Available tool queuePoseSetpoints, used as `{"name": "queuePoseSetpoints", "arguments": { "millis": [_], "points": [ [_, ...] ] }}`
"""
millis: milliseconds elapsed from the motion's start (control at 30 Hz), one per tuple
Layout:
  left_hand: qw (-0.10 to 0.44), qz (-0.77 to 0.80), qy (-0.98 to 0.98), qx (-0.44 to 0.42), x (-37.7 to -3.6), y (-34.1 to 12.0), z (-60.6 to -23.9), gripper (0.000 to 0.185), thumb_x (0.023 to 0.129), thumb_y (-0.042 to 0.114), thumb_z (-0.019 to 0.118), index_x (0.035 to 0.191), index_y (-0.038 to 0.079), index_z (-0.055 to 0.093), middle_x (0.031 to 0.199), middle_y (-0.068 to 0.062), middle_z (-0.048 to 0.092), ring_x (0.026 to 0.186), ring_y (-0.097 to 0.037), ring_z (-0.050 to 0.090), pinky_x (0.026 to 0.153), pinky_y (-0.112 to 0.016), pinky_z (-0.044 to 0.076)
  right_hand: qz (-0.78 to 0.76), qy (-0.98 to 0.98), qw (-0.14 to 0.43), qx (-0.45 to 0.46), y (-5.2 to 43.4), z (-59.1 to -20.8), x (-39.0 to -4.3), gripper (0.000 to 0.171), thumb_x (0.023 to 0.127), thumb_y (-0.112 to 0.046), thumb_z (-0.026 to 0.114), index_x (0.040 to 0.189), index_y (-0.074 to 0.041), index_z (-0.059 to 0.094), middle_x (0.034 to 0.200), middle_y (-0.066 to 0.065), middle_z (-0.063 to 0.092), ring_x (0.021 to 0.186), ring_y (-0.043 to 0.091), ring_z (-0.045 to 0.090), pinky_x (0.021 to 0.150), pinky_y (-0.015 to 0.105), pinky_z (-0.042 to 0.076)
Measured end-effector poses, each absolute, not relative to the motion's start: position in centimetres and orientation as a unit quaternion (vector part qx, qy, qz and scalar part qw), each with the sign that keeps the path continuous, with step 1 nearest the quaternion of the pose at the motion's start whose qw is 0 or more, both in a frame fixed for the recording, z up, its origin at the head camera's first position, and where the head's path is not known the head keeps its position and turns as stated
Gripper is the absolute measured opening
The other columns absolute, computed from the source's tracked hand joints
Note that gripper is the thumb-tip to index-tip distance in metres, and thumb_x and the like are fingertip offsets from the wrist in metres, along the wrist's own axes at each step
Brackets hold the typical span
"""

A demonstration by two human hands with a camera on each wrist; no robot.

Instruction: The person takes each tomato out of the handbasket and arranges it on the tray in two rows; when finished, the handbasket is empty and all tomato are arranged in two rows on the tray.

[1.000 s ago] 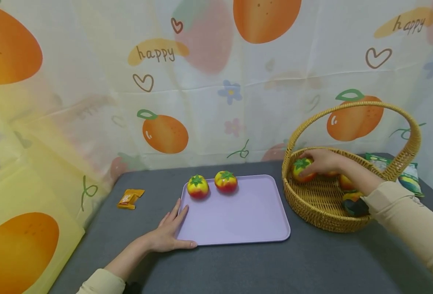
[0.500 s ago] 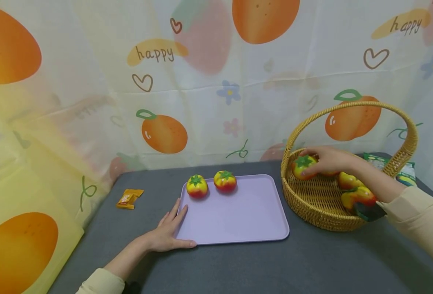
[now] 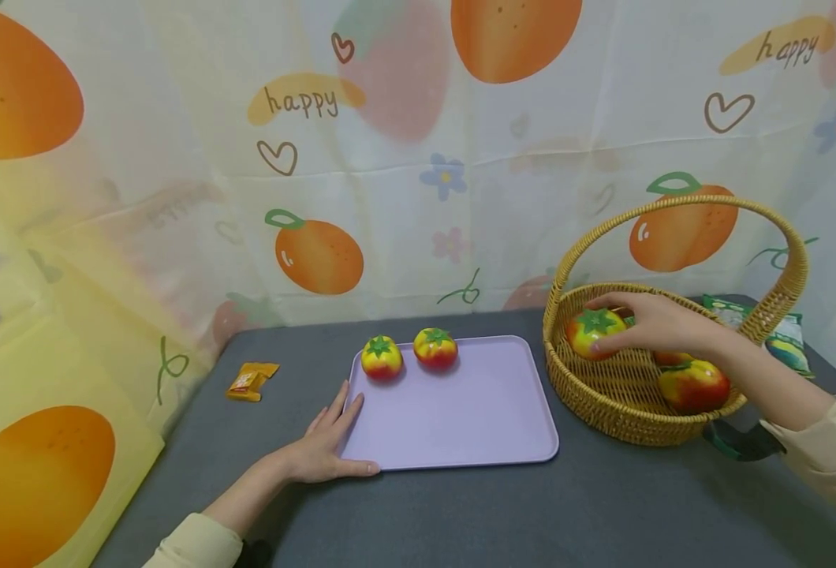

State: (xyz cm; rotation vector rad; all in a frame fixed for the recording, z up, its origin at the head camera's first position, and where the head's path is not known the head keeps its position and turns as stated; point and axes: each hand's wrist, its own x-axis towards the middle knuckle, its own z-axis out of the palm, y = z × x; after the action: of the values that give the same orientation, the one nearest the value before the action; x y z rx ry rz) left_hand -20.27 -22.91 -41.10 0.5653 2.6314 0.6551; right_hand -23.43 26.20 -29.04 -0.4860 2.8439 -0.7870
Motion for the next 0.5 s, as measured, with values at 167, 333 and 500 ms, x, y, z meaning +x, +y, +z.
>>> {"name": "queuePoseSetpoints", "arguments": {
  "millis": [167, 333, 500],
  "points": [
    [0.181, 0.229, 0.935, 0.204, -20.4, -23.1, -41.3, 0.108, 0.072, 0.062, 0.065, 0.149, 0.012, 0.008, 0.152, -0.011, -0.017, 0.138, -0.032, -0.001, 0.106, -0.056, 0.0, -0.264, 0.948, 0.062, -0.165, 26.0, -29.1, -22.5, 0.069, 0.072, -0.055, 0.069, 0.127, -0.017, 0.052, 0.128, 0.015, 0.05, 0.114, 0.034, 0.045, 0.086, 0.055, 0.038],
    [0.184, 0.229, 0.935, 0.199, -20.4, -23.1, -41.4, 0.109, 0.071, 0.063, 0.065, 0.149, 0.013, 0.008, 0.152, -0.01, -0.017, 0.138, -0.032, -0.001, 0.106, -0.055, 0.0, -0.278, 0.943, 0.051, -0.178, 25.2, -29.0, -21.7, 0.063, 0.074, -0.052, 0.07, 0.126, -0.02, 0.053, 0.122, 0.011, 0.055, 0.106, 0.03, 0.05, 0.082, 0.047, 0.043],
    [0.19, 0.23, 0.935, 0.193, -20.4, -23.1, -41.3, 0.109, 0.071, 0.063, 0.065, 0.149, 0.015, 0.007, 0.152, -0.008, -0.018, 0.139, -0.031, -0.002, 0.107, -0.055, -0.001, -0.302, 0.931, 0.047, -0.199, 23.9, -29.1, -21.3, 0.06, 0.075, -0.046, 0.072, 0.126, -0.021, 0.053, 0.11, 0.003, 0.059, 0.091, 0.02, 0.053, 0.074, 0.035, 0.045]
  ]
}}
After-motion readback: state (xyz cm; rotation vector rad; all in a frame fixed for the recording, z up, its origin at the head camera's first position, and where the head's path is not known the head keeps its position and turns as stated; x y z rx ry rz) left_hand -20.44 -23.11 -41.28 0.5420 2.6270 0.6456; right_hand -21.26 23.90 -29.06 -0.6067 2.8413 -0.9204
